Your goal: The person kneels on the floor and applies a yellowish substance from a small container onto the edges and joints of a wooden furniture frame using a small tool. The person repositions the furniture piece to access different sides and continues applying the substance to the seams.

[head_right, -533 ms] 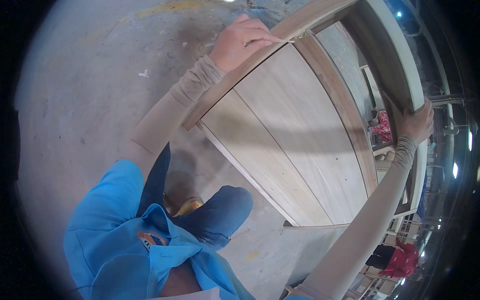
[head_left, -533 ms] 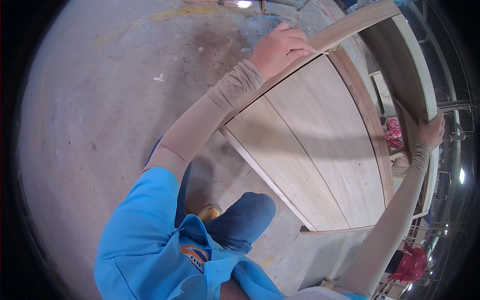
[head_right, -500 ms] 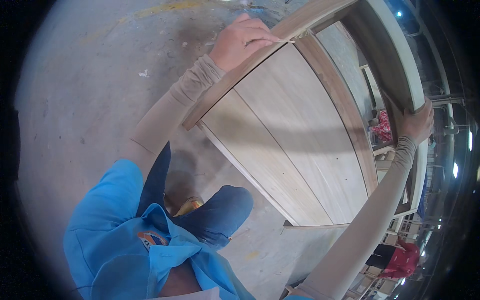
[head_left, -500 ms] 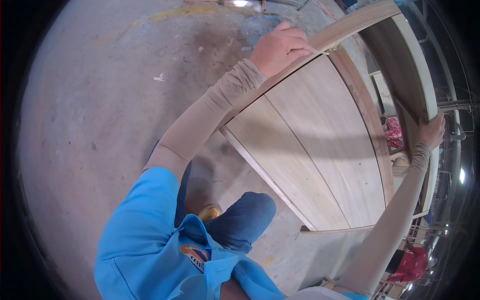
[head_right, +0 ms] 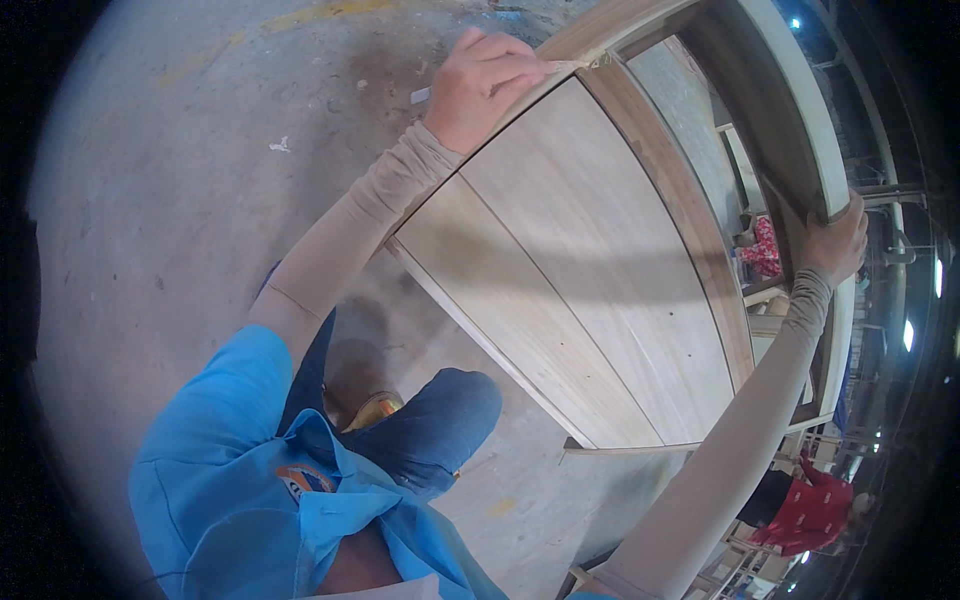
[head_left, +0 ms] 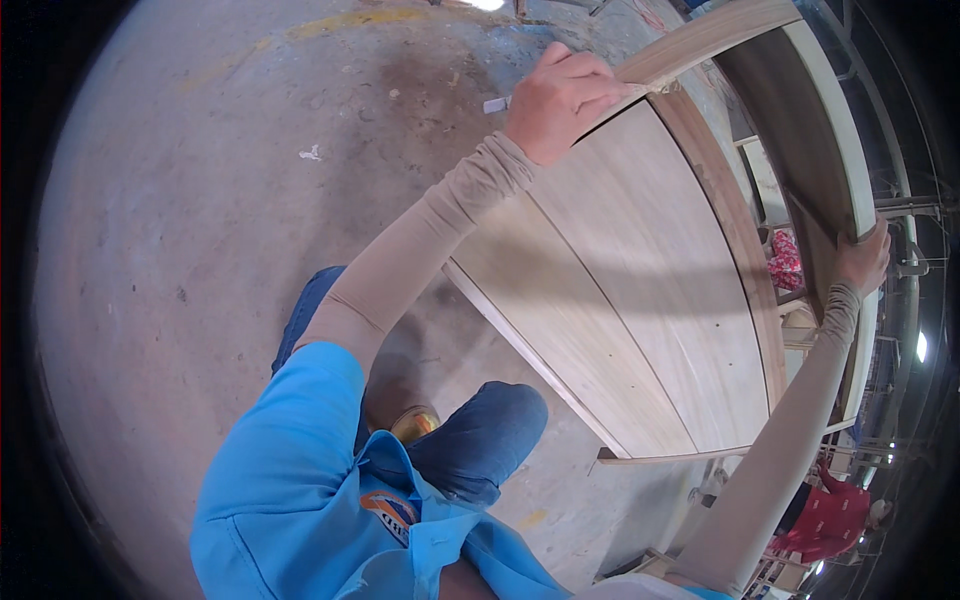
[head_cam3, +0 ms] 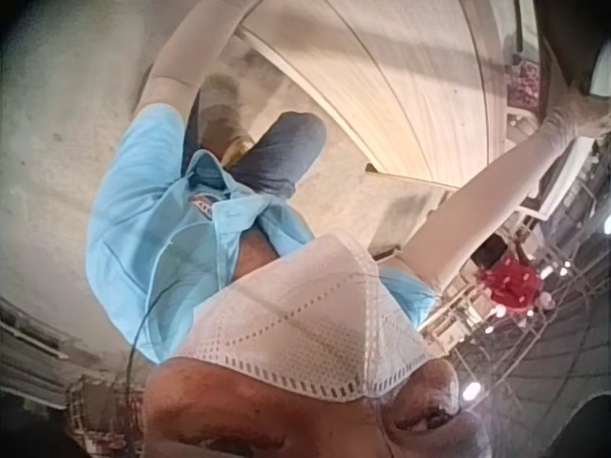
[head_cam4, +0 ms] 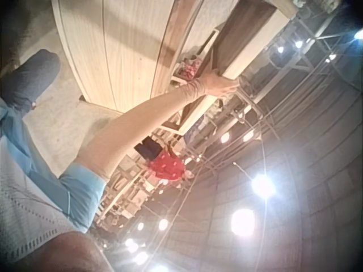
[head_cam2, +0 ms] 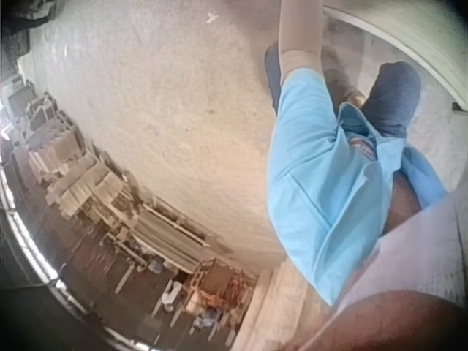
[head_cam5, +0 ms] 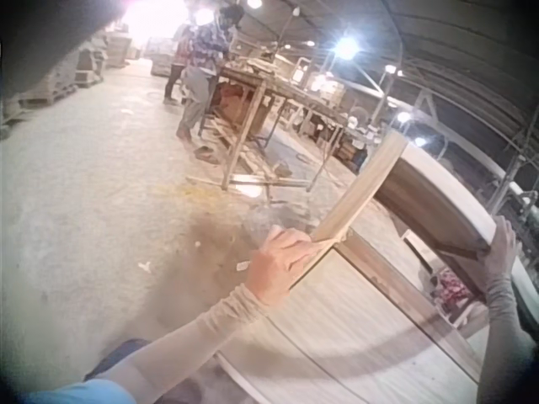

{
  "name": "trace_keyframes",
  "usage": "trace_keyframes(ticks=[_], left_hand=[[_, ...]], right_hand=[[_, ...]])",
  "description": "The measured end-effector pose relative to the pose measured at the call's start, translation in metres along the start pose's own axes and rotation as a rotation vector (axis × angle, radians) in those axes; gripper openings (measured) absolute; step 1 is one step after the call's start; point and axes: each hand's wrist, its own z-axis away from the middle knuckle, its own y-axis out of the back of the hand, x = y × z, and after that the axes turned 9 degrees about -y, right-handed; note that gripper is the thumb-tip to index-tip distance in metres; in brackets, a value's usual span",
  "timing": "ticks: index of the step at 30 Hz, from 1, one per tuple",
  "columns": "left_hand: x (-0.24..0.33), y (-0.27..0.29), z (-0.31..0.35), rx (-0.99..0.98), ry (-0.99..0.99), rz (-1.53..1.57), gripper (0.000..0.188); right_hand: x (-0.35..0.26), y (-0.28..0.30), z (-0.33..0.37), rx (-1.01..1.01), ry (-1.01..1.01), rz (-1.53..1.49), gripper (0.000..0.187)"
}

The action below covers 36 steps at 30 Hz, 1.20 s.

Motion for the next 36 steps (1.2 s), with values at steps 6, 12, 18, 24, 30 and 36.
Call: trace_keyframes(ticks=[6,12,18,24,30,36], left_hand=[[0.001,-0.005,0.006,-0.030,-0.127,-0.274,0.025],[0.013,0.007,0.004,-0.039,-0.046,-0.193,0.022],[0.016,-0.009,0.010,-0.032,0.084,-0.082,0.016],[0.011,-0.003,0.002,0.038,0.092,-0.028,0.017],[0.017,-0.001,0.006,-0.040,0.094,-0.041,0.018],[0.007,-0.005,0.005,-0.028,-0.074,-0.269,0.024]], right_hand=[[0.001,-0.008,-0.002,-0.007,0.014,-0.020,0.060],[0.002,-0.008,-0.001,0.005,-0.006,-0.012,0.060],[-0.001,-0.004,-0.001,0.013,-0.005,-0.003,0.060],[-0.002,-0.010,0.001,0.015,0.006,-0.015,0.058],[0.003,-0.006,-0.002,0.013,0.000,-0.006,0.058],[-0.001,-0.002,0.000,-0.010,-0.006,-0.022,0.058]])
